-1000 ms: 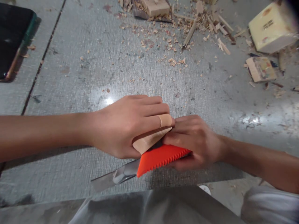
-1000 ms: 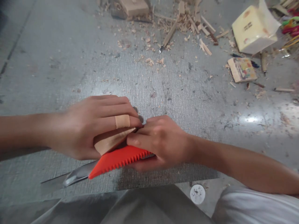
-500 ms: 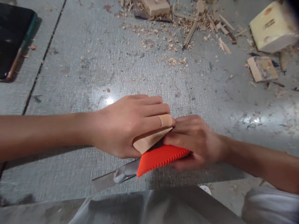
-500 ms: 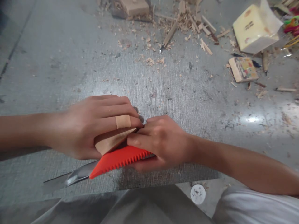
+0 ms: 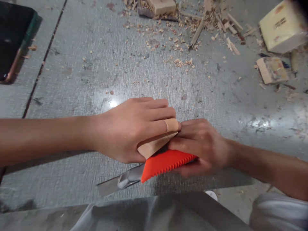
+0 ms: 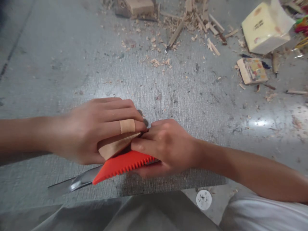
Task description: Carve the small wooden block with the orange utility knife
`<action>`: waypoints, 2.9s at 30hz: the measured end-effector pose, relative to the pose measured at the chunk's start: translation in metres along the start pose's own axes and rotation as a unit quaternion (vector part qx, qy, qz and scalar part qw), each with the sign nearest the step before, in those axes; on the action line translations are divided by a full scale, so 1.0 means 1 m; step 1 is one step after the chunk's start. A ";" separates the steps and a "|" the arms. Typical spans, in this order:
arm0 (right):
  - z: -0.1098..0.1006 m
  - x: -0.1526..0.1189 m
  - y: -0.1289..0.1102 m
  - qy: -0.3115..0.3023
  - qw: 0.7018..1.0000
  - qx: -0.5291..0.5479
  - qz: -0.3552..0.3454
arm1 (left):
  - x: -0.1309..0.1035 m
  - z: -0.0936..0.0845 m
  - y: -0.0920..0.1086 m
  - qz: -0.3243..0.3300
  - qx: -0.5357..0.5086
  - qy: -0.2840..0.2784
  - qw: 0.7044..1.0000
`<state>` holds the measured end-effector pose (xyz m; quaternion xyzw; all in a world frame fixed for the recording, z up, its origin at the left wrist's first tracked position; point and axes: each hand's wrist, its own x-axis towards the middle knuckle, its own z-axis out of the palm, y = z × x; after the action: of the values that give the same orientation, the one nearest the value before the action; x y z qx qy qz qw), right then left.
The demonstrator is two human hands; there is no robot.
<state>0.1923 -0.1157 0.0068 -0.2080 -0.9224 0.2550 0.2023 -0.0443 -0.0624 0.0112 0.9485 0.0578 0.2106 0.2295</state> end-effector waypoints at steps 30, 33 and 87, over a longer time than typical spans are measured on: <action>-0.005 0.001 -0.004 -0.029 0.999 -0.035 0.014 | 0.000 0.003 0.001 -0.012 0.018 0.007 1.000; -0.005 0.001 -0.004 -0.030 0.998 -0.046 0.011 | -0.001 0.003 0.000 -0.014 0.022 0.000 1.000; 0.001 0.000 -0.005 0.087 0.996 -0.024 -0.003 | -0.002 -0.007 0.004 -0.074 -0.107 0.116 0.985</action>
<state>0.1903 -0.1202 0.0091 -0.2309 -0.9078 0.2132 0.2776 -0.0489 -0.0634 0.0180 0.8809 0.1312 0.3063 0.3361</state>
